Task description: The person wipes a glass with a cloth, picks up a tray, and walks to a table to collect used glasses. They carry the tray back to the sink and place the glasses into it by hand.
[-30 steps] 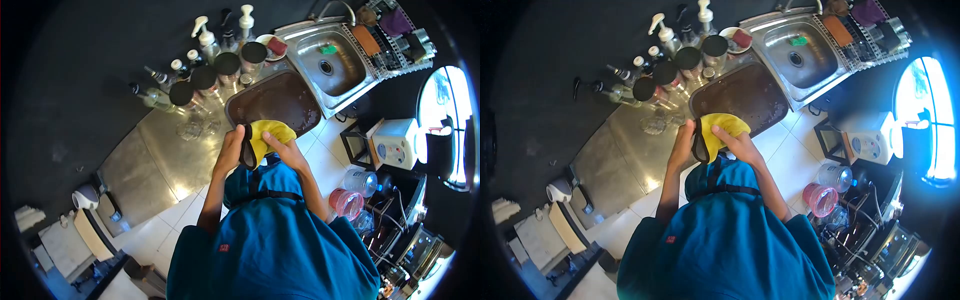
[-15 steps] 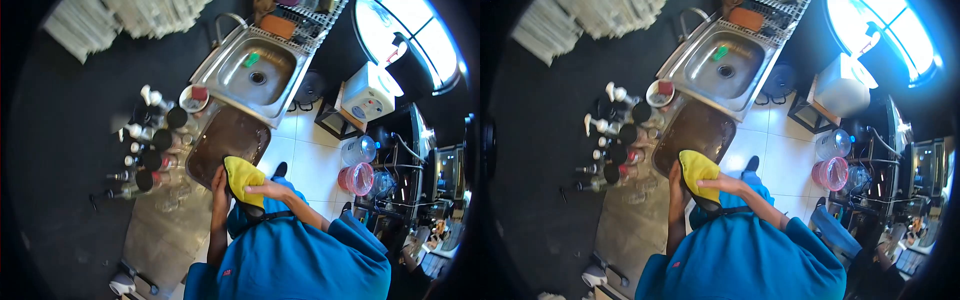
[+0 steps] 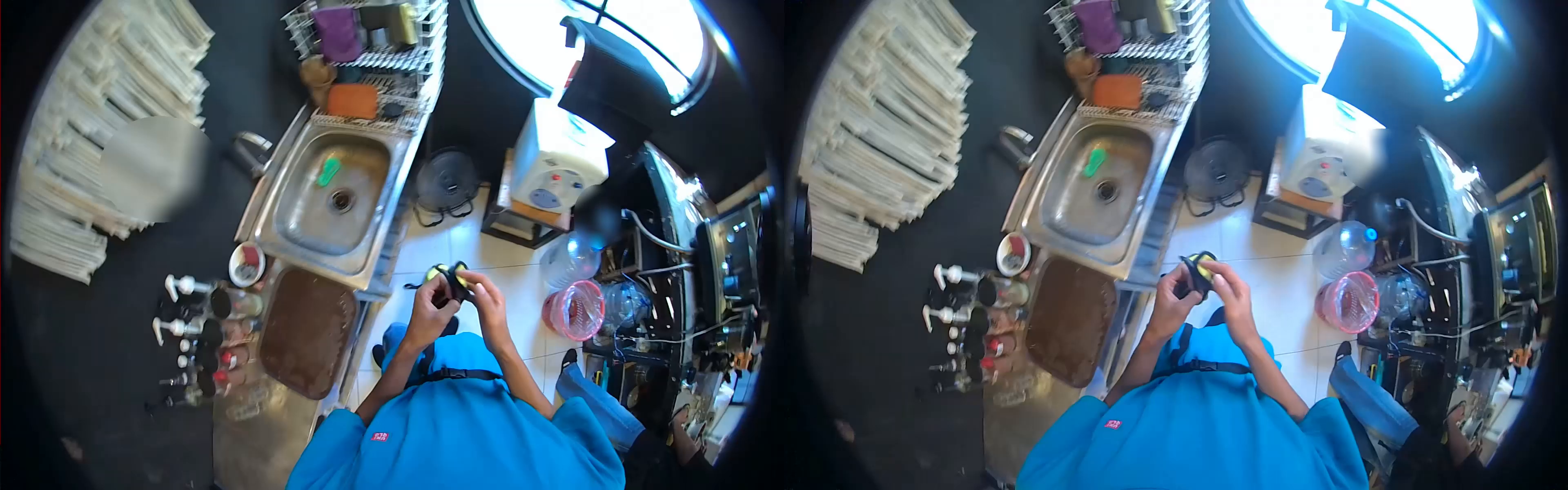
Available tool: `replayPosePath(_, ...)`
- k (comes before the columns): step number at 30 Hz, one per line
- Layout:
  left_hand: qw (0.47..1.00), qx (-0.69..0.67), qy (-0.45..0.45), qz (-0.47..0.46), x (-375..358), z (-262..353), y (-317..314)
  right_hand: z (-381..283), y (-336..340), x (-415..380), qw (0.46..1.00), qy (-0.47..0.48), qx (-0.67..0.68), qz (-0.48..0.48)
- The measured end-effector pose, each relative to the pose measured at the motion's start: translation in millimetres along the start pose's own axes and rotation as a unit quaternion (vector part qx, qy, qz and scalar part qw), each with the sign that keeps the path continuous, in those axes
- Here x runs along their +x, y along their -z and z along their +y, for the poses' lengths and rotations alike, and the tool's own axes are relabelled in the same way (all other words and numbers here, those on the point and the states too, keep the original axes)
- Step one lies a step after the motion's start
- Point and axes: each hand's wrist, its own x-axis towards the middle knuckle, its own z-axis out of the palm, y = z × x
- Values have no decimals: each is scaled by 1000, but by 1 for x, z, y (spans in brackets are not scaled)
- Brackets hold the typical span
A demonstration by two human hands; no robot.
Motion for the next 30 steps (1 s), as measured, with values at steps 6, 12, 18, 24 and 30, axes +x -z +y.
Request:
replayPosePath(6,985,153,-38,-68,67,16,-65,-39,57,47,988,43,-109,103)
replayPosePath(12,993,54,3,-107,134,46,-86,-88,114,80,947,140,-95,273)
replayPosePath(18,986,-53,-102,-123,253,88,-92,-168,186,135,875,233,-175,387)
replayPosePath(24,922,-57,-129,-361,386,156,-154,-273,221,220,798,330,-270,426)
replayPosePath(30,934,-9,-250,-256,510,201,-268,-372,294,322,680,424,-324,503)
